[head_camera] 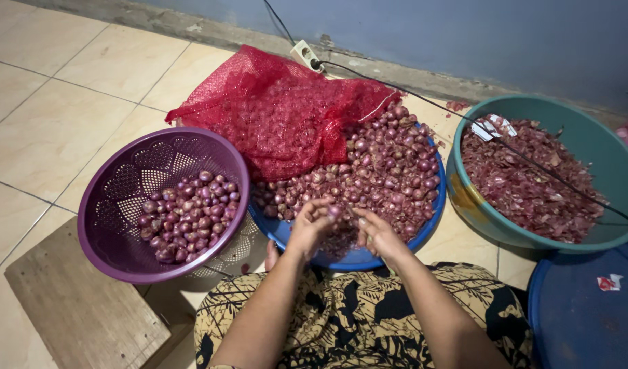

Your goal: The person sits on the tiled floor in front of a large tray of unpeeled shallots. They peel the dry outer skins off the shallots one at a time by hand, occasionally using a small knife to trim, placing peeled shallots into a purple colander and discarded skins into a green basin.

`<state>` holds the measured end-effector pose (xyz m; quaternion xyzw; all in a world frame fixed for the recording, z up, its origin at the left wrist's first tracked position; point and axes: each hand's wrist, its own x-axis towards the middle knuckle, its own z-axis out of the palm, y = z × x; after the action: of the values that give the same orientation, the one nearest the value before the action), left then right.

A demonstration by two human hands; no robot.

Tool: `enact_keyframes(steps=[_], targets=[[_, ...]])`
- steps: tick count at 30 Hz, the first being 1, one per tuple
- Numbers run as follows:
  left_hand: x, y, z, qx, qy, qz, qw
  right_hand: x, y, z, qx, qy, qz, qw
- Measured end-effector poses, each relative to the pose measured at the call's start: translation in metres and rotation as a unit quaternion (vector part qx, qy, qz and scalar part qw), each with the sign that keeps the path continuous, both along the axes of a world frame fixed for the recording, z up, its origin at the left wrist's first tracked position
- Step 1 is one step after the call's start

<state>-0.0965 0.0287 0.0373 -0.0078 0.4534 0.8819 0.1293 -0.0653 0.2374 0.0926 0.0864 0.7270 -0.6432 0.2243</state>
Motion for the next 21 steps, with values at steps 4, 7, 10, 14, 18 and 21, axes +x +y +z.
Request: enact_keyframes(steps=[4, 7, 10, 14, 18, 21], targets=[[-0.019, -0.017, -0.017, 0.069, -0.065, 0.037, 0.995, -0.003, 0.002, -0.004, -0.076, 0.003, -0.06, 0.995], [-0.037, -0.031, -0.033, 0.004, -0.004, 0.071, 0.997, -0.003, 0.001, -0.012, -0.112, 0.001, -0.084, 0.99], [-0.048, -0.044, -0.037, -0.299, 0.037, 0.131, 0.945, -0.007, 0.001, -0.02, -0.094, 0.029, -0.073, 0.992], [-0.042, -0.05, -0.046, -0.66, 0.106, 0.096, 0.738, -0.013, 0.001, -0.026, -0.073, 0.027, -0.069, 0.995], [-0.036, -0.037, -0.062, -0.813, 0.204, 0.046, 0.544, -0.018, -0.002, -0.033, -0.031, 0.021, -0.05, 0.998], [-0.037, -0.026, -0.069, -0.772, 0.178, -0.083, 0.604, -0.021, 0.001, -0.041, -0.02, 0.022, -0.045, 0.999]])
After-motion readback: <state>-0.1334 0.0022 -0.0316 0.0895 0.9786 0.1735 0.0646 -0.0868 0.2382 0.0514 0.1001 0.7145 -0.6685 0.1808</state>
